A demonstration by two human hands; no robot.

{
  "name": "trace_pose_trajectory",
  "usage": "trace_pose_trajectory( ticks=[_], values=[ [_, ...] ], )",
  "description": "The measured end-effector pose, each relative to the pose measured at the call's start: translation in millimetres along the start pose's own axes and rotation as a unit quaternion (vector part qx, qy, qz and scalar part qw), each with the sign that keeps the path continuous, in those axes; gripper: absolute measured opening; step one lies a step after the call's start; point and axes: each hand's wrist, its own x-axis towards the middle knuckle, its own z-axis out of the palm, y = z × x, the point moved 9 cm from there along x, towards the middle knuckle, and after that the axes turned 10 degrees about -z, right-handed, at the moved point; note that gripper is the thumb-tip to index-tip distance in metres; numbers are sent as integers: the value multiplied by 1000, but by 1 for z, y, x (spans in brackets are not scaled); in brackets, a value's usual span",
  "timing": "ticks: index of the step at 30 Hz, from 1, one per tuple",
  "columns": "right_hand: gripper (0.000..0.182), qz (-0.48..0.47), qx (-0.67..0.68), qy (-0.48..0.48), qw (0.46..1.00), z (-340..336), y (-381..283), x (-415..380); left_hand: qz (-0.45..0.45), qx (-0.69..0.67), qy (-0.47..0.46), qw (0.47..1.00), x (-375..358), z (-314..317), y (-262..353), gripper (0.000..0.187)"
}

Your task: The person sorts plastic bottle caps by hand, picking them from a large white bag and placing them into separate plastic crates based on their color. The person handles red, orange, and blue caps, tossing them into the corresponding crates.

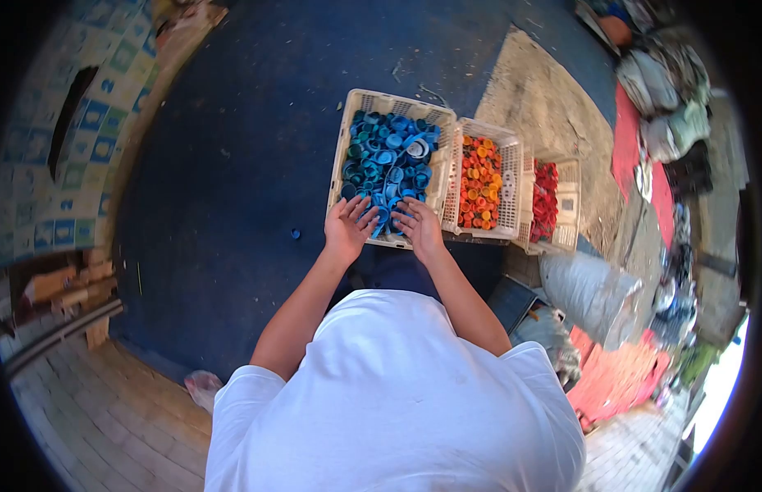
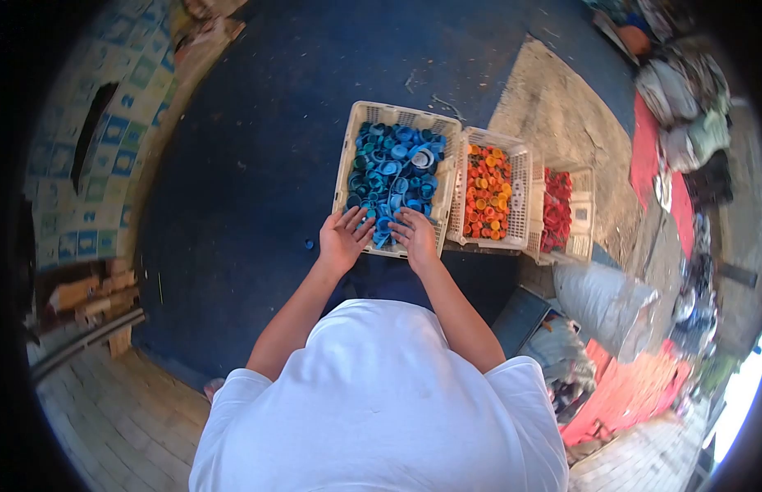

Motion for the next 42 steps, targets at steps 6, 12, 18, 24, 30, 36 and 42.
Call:
trace_pose_trajectory(
  ticks=[6,12,18,24,30,36,42],
  values=[
    [34,-58,-12,79,995,-30,-18,-47,-68,64,-22,995,17,11,-13,40],
    [27,-102,-26,150,983,-69,-19,-105,-201,119,-53,971,23,34,-84,36],
    [24,-154,-18,250,956,-129,-24,-167,-314,179,-88,928,29,40,-164,33],
    [22,-215,38,329,919,-191,-39,-212,-382,278,-72,879,17,61,-231,31],
    [23,-246,91,358,896,-285,-44,-237,-397,345,-66,848,38,79,-315,34],
    [22,-270,139,394,868,-412,-70,-274,-392,404,-53,825,63,117,-443,29],
    [23,-273,144,444,842,-520,-90,-333,-405,442,-62,798,70,170,-569,26]
  ],
)
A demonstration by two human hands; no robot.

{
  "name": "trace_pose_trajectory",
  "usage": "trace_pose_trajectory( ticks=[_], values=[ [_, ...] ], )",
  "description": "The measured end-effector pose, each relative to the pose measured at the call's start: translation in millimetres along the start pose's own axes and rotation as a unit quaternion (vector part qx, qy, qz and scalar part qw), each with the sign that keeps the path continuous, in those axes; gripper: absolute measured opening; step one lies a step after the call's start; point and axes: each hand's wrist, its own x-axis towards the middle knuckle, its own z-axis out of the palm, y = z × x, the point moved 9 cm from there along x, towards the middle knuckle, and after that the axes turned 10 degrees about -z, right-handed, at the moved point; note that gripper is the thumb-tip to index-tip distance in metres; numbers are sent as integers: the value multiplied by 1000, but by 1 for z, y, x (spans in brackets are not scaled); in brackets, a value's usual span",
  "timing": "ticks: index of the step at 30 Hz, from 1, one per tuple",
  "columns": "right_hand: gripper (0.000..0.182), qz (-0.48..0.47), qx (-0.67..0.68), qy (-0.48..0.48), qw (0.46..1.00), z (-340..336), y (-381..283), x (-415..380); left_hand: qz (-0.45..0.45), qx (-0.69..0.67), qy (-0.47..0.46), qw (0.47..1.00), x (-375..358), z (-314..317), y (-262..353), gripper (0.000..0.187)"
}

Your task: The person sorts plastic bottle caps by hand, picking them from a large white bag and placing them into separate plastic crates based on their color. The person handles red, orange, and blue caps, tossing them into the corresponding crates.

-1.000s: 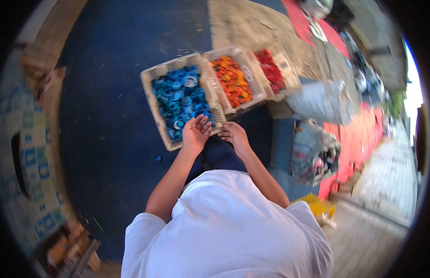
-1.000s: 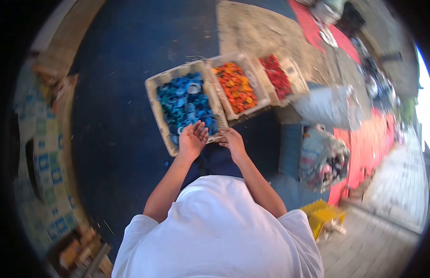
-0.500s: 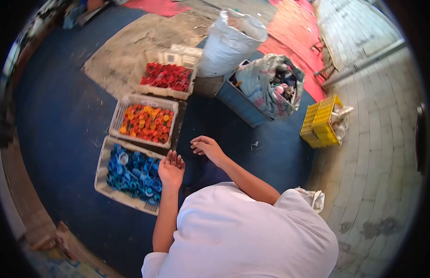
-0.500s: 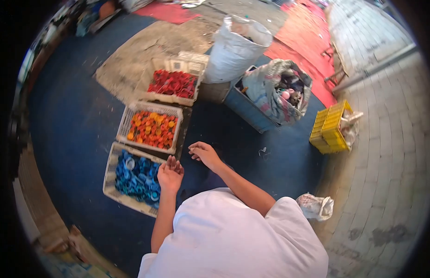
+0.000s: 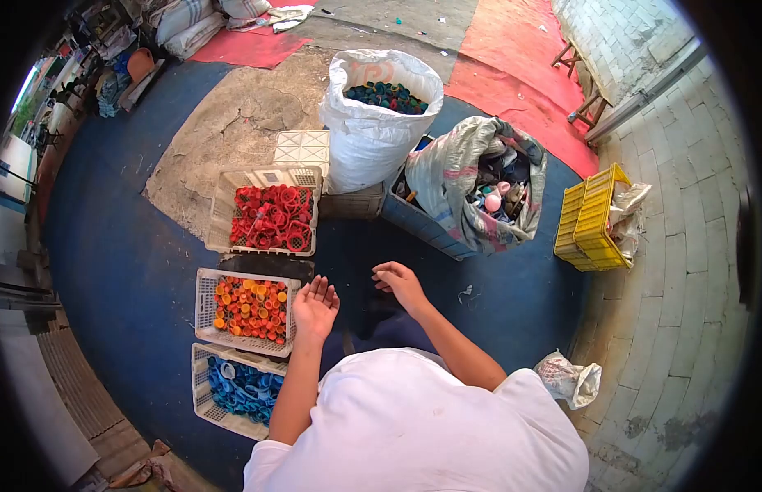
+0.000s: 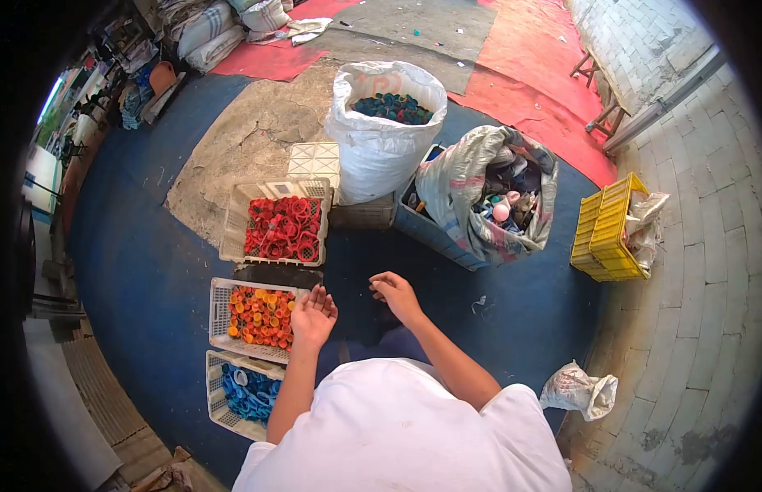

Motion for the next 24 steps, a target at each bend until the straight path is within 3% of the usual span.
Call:
trace_pose_trajectory(
  ticks=[4,10,17,24],
  values=[
    [22,-11,7,44,999,-52,-25,39,-16,15,34,999,41,64,-5,21],
    [22,-33,9,126,991,-104,-51,84,-1,69,100,993,110,99,1,16],
    [22,-52,-84,204,974,-149,-60,160,-59,184,47,980,210,205,39,21],
    [21,-110,-170,194,960,-124,-166,246,90,339,80,933,269,307,123,29]
  ],
)
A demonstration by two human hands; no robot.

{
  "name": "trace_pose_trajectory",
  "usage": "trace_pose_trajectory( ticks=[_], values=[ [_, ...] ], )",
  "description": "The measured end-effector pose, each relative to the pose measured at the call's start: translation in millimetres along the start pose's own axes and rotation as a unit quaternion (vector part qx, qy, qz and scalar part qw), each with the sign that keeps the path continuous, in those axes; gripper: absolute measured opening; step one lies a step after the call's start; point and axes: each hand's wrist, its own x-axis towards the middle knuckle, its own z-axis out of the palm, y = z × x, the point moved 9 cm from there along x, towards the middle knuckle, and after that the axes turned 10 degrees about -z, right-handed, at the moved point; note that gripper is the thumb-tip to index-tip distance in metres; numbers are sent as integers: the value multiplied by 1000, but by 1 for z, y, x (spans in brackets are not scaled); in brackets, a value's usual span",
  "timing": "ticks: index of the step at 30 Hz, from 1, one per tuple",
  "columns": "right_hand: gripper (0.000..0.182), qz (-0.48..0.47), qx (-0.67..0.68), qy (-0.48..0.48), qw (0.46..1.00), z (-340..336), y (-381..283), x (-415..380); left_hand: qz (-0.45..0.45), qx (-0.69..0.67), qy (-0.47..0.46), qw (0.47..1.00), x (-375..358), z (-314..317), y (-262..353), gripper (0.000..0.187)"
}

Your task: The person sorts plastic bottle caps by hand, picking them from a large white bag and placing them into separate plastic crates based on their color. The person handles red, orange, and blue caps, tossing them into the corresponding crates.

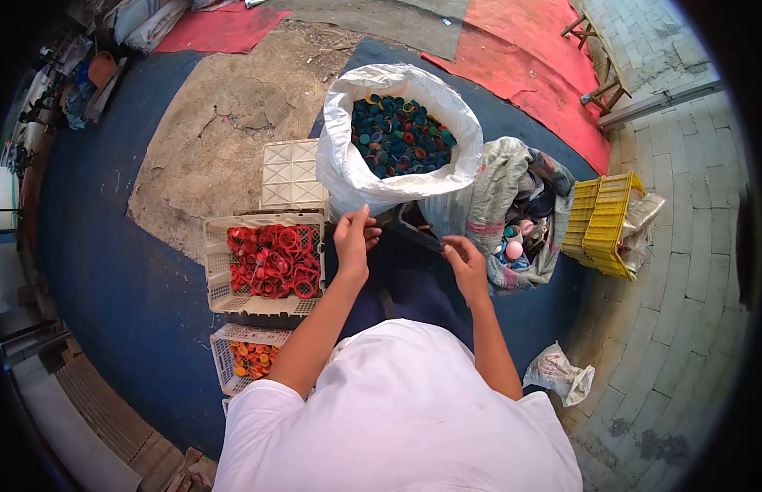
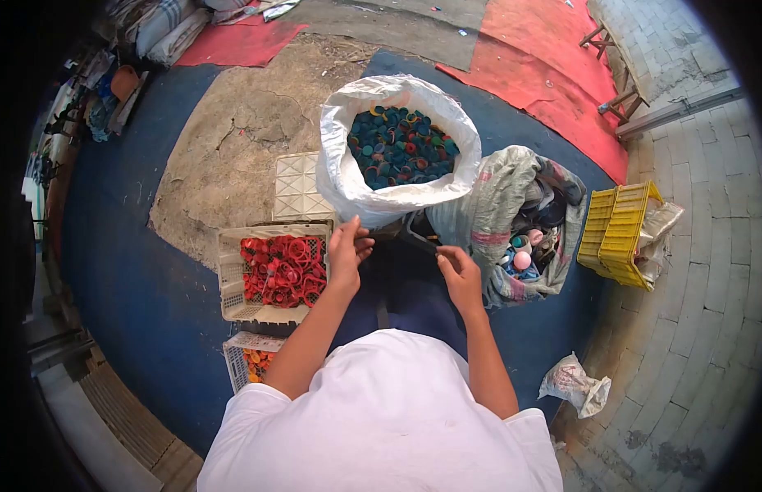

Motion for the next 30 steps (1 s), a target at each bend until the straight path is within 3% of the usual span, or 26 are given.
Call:
trace_pose_trajectory(
  ticks=[6,12,15,18,21,24,26,30],
  values=[
    [17,-153,-121,-12,981,17,-78,83,119,92,62,987,31,16,74,31],
    [22,-133,-87,-39,987,47,-77,186,154,201,69,965,49,11,87,28],
    [31,-61,-198,-176,962,87,-24,246,153,208,94,961,39,13,94,25],
    [37,-122,-314,-258,906,136,26,288,147,200,97,964,28,20,104,22],
    [48,-155,-384,-250,875,164,64,314,149,214,102,960,26,26,110,21],
    [57,-103,-432,-233,865,165,84,323,145,230,100,957,27,27,111,21],
    [62,-130,-466,-243,841,167,96,331,140,232,98,958,27,27,111,22],
    [63,-99,-539,-267,793,168,84,335,141,229,105,957,24,29,112,23]
  ],
)
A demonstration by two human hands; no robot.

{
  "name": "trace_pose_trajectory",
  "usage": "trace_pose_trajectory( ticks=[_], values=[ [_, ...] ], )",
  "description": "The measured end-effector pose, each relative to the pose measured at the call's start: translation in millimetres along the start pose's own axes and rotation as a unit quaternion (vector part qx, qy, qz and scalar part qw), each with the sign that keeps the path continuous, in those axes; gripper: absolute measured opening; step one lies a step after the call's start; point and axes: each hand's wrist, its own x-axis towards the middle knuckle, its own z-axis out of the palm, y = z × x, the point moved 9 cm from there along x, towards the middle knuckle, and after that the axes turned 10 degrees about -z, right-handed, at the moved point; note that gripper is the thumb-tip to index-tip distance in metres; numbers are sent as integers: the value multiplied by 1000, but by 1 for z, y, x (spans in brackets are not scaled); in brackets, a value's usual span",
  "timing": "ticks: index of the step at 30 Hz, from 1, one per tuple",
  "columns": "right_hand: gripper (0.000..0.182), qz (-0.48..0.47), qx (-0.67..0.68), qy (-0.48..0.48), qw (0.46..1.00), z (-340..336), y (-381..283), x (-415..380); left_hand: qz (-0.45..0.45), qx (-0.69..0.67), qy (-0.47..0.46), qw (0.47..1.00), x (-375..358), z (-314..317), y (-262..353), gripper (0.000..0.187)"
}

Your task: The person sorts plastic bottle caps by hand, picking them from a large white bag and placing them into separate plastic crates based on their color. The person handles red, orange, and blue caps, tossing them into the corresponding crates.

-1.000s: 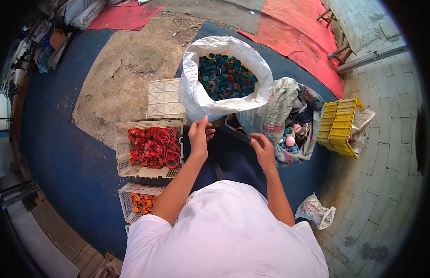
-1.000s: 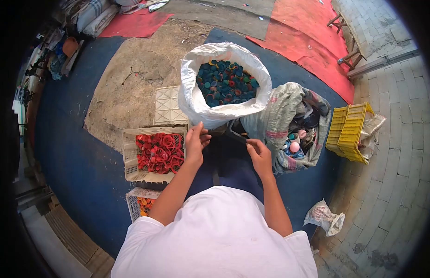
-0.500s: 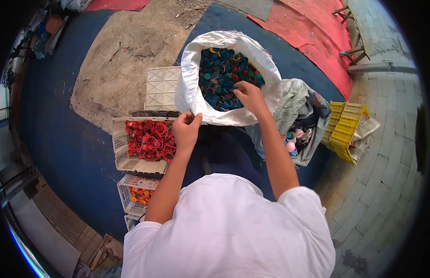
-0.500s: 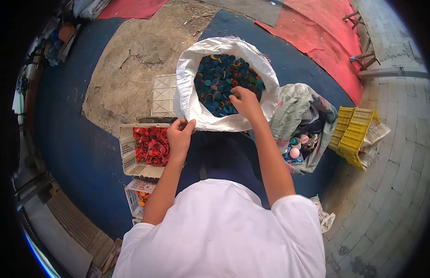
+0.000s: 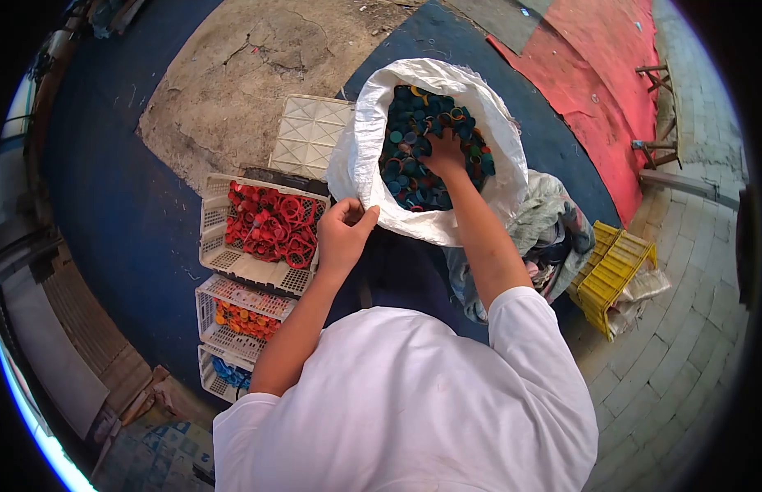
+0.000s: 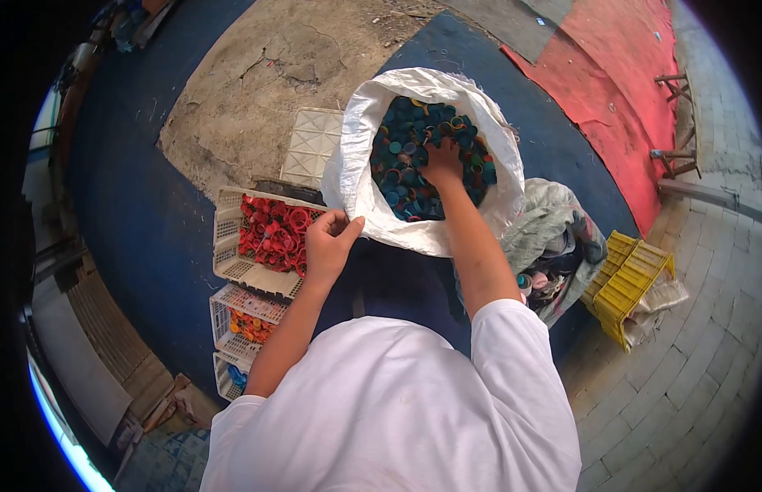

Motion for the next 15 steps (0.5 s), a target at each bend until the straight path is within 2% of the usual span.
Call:
trace_pose_trajectory(
  ticks=[3,6,9,12,14,15],
  values=[
    [59,6,-17,-83,996,1,5,13,2,3,6,1000,-1,-1,0,24],
    [53,-20,-4,-91,996,3,8,18,2,-9,10,1000,-1,-1,-2,24],
    [53,-58,-18,-73,995,9,2,15,-2,-15,13,1000,0,-1,-7,25],
    [51,-32,39,-80,996,16,7,11,-11,-25,5,1000,1,2,-9,24],
    [50,-39,85,-35,995,12,9,5,-18,-36,-8,999,2,4,-13,23],
    [49,-42,108,-11,993,11,12,2,-42,-85,-26,995,3,7,-16,22]
  ],
)
